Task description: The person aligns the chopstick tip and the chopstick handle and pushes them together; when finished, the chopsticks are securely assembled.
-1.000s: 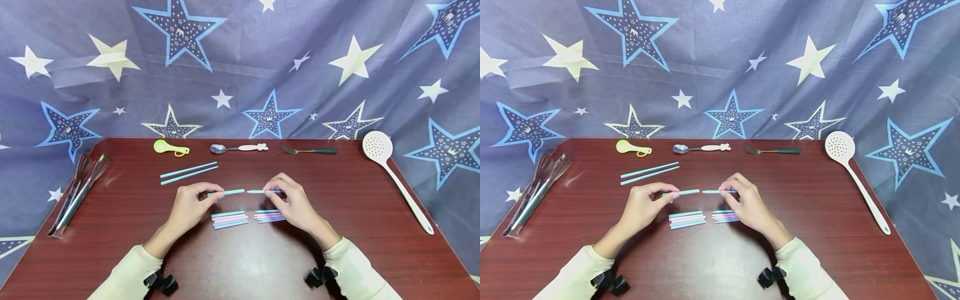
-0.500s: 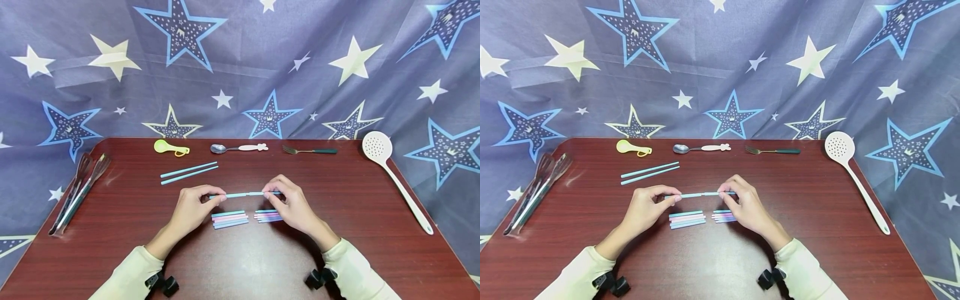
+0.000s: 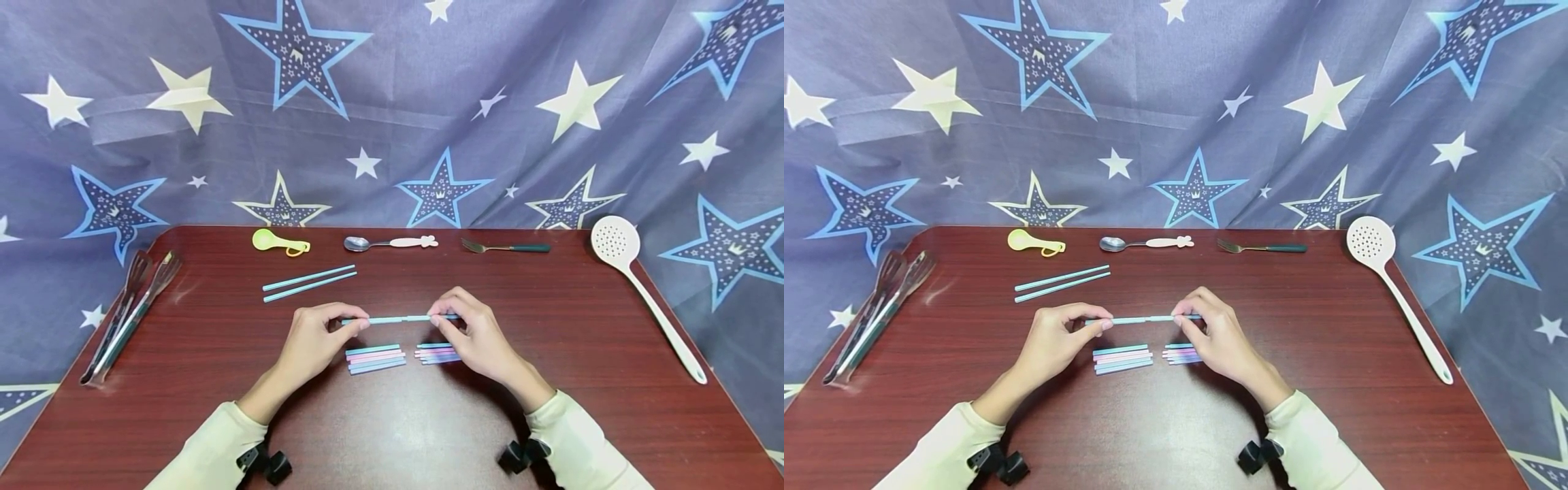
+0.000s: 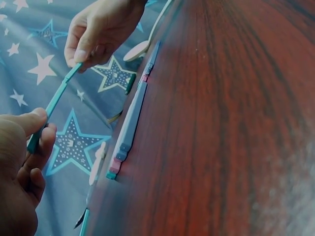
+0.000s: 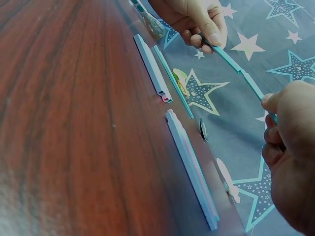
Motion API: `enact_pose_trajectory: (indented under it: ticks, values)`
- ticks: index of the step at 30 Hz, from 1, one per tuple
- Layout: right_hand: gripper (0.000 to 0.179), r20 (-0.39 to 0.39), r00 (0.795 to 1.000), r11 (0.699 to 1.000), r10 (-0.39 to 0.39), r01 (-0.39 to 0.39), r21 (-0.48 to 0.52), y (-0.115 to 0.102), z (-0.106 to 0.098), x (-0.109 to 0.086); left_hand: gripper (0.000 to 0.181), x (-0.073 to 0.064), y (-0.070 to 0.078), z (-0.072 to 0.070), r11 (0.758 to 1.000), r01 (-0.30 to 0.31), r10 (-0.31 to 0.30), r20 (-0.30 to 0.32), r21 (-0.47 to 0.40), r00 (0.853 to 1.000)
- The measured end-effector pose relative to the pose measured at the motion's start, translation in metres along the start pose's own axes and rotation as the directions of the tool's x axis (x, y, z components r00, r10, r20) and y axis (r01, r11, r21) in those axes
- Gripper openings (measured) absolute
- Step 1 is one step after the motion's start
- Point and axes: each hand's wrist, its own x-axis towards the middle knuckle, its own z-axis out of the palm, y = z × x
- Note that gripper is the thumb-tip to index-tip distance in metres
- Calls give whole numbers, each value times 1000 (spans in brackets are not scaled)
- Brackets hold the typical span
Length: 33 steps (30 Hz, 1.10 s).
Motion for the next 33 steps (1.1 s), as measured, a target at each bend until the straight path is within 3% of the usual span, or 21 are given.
enact_pose_trajectory:
  ticks: [22,33]
  values:
    - [10,11,1000,1000,-11,11,11,1,1,0,10,-2,-1,2,999,19,-19,10,-31,1000]
    - [11,16,1000,1000,-12,12,7,-1,0,0,9,-2,-2,4,1000,-12,12,-7,-20,1000]
